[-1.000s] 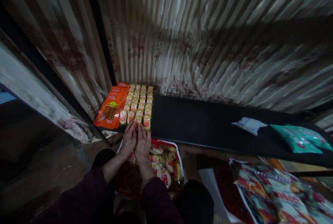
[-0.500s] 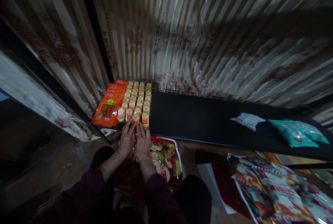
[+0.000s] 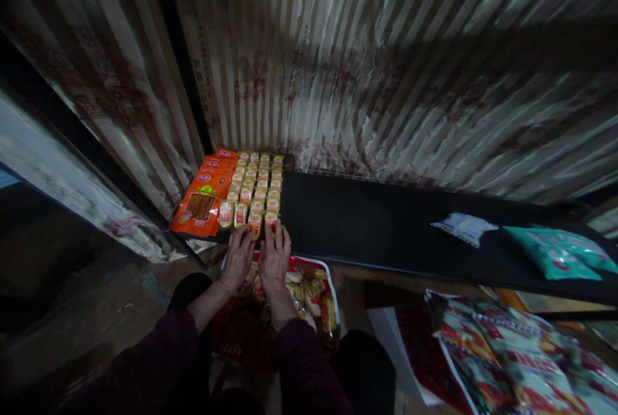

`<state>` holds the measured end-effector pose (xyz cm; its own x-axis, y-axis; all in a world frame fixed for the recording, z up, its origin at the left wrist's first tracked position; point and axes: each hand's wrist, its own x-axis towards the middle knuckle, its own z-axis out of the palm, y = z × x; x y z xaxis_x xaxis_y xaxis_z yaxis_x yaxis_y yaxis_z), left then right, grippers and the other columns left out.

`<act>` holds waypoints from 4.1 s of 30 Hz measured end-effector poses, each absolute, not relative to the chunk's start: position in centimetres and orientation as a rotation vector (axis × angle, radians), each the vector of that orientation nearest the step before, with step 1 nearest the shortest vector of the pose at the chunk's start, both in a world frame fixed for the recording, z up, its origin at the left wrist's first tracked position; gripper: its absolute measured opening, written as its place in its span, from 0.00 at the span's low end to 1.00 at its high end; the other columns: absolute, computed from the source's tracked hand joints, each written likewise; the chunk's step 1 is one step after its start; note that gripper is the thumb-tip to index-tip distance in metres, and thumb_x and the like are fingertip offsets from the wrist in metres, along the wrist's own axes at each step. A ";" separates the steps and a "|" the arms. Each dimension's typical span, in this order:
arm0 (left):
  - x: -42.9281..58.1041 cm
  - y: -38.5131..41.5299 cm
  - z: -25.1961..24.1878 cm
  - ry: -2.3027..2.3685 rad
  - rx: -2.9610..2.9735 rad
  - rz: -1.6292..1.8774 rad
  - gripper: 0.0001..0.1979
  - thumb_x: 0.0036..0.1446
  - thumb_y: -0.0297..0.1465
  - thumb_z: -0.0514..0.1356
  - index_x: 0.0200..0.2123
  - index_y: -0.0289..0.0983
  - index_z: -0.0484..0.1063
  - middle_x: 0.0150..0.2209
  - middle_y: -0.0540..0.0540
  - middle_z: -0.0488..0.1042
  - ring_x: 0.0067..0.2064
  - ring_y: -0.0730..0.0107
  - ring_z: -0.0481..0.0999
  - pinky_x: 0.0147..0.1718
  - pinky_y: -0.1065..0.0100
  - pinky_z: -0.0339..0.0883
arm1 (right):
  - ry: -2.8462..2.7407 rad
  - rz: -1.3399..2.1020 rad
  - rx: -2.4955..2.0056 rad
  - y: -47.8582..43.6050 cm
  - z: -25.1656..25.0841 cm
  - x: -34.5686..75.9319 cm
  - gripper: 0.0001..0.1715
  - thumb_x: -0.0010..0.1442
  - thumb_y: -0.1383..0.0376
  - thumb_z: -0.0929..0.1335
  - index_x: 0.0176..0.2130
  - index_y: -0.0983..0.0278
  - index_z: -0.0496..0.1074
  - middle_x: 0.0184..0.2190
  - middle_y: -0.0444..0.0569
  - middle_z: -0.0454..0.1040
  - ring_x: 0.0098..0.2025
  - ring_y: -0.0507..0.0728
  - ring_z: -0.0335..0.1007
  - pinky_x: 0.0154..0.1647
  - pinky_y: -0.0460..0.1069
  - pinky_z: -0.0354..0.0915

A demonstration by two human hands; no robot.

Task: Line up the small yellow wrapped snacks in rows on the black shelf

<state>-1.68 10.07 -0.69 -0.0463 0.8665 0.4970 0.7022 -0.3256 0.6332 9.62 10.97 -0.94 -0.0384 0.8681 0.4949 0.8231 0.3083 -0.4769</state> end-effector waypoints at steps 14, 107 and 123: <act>-1.6 10.6 -0.5 1.725 2.138 1.287 0.18 0.59 0.23 0.50 0.52 0.38 0.67 0.54 0.38 0.64 0.57 0.59 0.63 0.56 0.51 0.61 | -1.807 0.115 -1.560 13.0 -1.5 10.1 0.27 0.64 0.66 0.57 0.61 0.65 0.60 0.63 0.58 0.56 0.60 0.62 0.52 0.57 0.61 0.58; -1.8 12.7 -2.1 1.836 2.331 1.360 0.18 0.61 0.28 0.52 0.54 0.39 0.66 0.58 0.39 0.66 0.63 0.58 0.58 0.58 0.49 0.56 | -1.884 0.054 -1.486 12.5 -2.3 10.2 0.28 0.64 0.66 0.58 0.63 0.63 0.57 0.68 0.57 0.45 0.66 0.64 0.42 0.60 0.65 0.55; -2.1 11.9 -2.2 1.846 2.353 1.325 0.19 0.62 0.31 0.52 0.56 0.39 0.64 0.61 0.38 0.63 0.65 0.57 0.55 0.59 0.48 0.56 | -1.883 0.077 -1.492 11.9 -2.0 10.2 0.28 0.64 0.65 0.58 0.63 0.63 0.57 0.68 0.56 0.45 0.66 0.64 0.43 0.60 0.64 0.55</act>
